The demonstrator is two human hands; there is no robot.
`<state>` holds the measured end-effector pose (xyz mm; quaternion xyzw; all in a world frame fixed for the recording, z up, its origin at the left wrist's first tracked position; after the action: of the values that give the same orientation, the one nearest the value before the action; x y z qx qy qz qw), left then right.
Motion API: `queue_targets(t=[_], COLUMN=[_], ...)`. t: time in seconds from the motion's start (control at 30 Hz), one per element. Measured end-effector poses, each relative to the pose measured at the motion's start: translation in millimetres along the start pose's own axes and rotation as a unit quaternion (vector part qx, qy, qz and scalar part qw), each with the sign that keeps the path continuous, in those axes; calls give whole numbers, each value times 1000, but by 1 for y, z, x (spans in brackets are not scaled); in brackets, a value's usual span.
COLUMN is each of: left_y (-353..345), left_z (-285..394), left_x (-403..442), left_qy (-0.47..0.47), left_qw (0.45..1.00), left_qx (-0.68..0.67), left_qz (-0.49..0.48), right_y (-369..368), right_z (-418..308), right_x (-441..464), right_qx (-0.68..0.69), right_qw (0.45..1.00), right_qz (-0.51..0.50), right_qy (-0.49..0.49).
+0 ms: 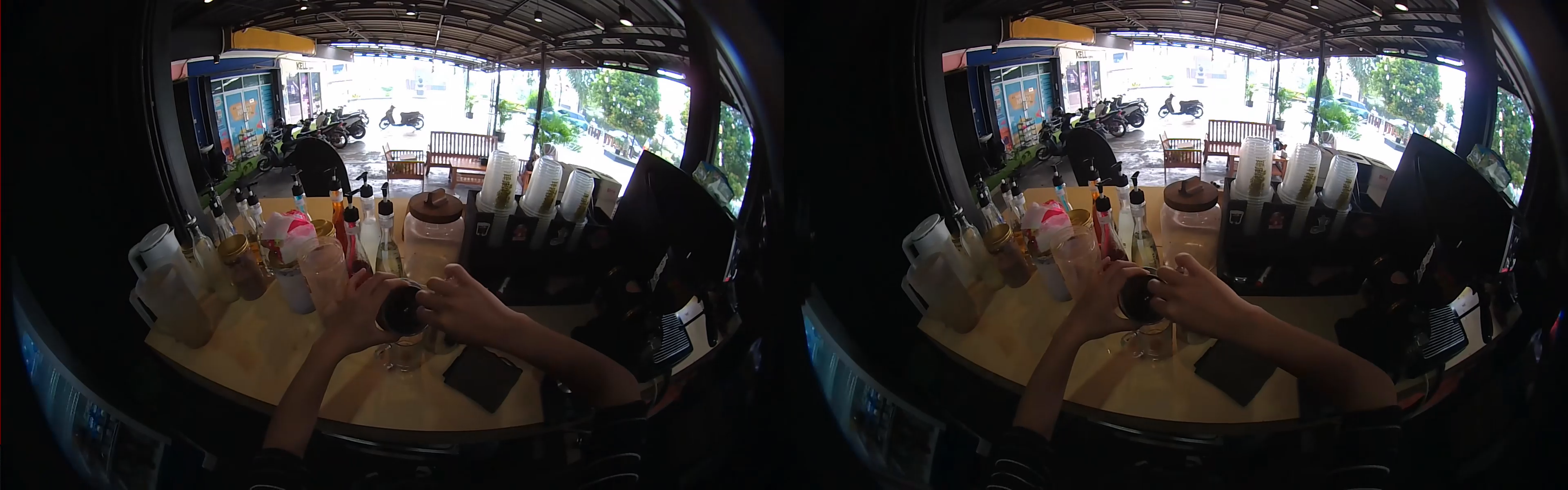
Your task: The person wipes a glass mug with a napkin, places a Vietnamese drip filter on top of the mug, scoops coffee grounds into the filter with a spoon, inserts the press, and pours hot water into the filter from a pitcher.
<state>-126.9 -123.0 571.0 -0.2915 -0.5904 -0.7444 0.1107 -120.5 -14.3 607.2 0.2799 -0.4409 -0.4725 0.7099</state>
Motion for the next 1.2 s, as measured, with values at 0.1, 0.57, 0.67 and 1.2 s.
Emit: queue_targets(t=[0.1, 0.57, 0.67, 1.2], left_y=[-4, -9, 0, 3], left_z=[1, -15, -12, 6], left_x=[1, -2, 1, -8], left_qy=[-5, 22, 90, 64], left_qw=[1000, 996, 986, 984], left_qx=[7, -84, -143, 35], left_qz=[-11, 23, -19, 164], right_y=[-14, -4, 14, -25], right_z=[-10, -5, 10, -2], right_x=[1, 5, 4, -13], right_qx=[3, 37, 68, -28], right_qw=[999, 999, 997, 988], right_qz=[-23, -11, 41, -65], right_qy=[36, 4, -23, -135])
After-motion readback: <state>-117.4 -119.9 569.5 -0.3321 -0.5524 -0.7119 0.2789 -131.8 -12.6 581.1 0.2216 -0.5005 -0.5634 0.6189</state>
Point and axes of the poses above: each hand's wrist, its own x-axis towards the middle knuckle, its own y-axis out of the back of the hand, z = x × y, the point moved 9 cm from there along x, towards the middle knuckle, and after that the axes turned 7 degrees about x, right-handed, at the moved point
